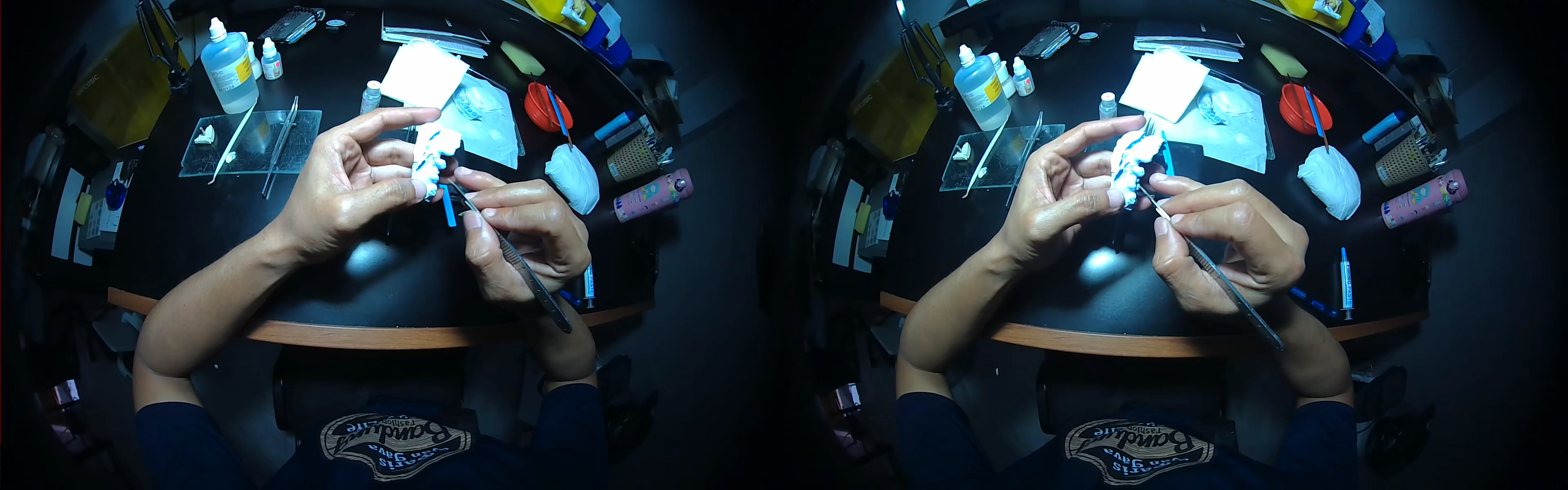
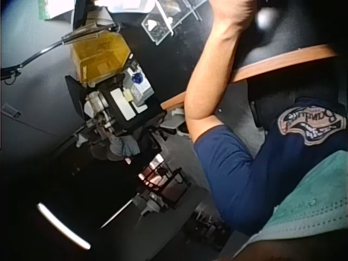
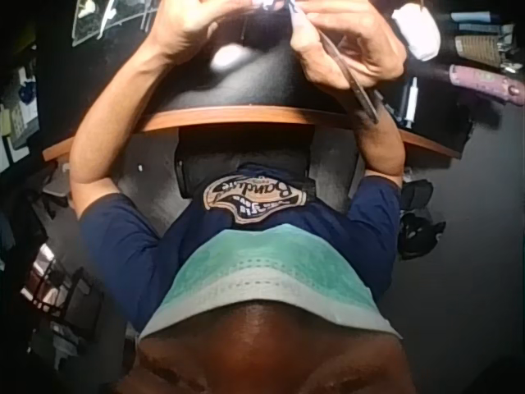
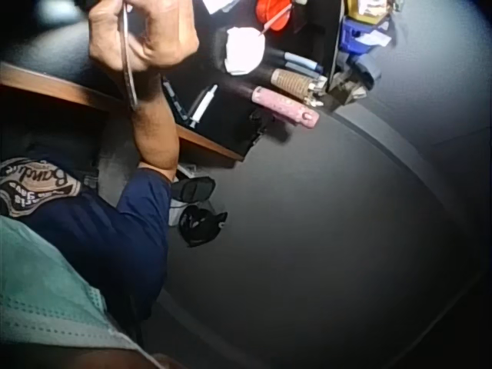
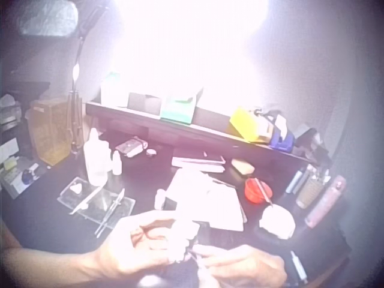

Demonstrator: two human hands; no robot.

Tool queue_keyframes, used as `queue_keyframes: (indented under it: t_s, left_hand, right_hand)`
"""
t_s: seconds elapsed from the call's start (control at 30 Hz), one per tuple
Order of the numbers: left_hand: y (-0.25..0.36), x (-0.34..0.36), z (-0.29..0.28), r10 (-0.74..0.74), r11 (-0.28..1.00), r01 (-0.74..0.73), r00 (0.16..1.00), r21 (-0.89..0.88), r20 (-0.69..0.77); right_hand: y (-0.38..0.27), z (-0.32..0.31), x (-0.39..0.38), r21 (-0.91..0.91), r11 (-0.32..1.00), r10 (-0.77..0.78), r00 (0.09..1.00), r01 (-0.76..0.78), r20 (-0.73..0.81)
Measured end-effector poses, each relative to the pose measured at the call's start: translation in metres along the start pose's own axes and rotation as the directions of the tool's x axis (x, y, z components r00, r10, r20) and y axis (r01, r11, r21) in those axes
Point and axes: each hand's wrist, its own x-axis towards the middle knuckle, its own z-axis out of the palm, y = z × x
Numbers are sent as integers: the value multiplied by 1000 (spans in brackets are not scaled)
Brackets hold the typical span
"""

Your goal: Applying stain and characterization to a dental prosthesis using a small brush.

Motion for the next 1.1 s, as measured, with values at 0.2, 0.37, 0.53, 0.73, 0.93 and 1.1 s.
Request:
queue_keyframes:
  t_s: [0.2,0.37,0.53,0.73,0.93,1.1]
  left_hand:
    - [-1,-1,0,-83,996,83,996,-35,19]
    - [-1,1,1,-102,992,103,994,-73,27]
    - [-3,1,-2,-86,994,88,996,-63,34]
    - [-1,1,1,-67,997,68,997,-40,23]
    - [-5,1,-1,-21,999,22,999,-42,24]
    - [-7,3,1,34,998,-32,999,-45,39]
  right_hand:
    - [-1,1,-1,8,998,68,994,-69,89]
    - [-4,1,0,7,992,122,990,-123,74]
    - [-2,1,-1,-2,996,87,993,-87,83]
    - [-4,0,-1,32,992,119,991,-121,58]
    - [-3,1,-2,41,992,115,991,-118,64]
    - [-2,0,-1,18,995,101,993,-103,61]
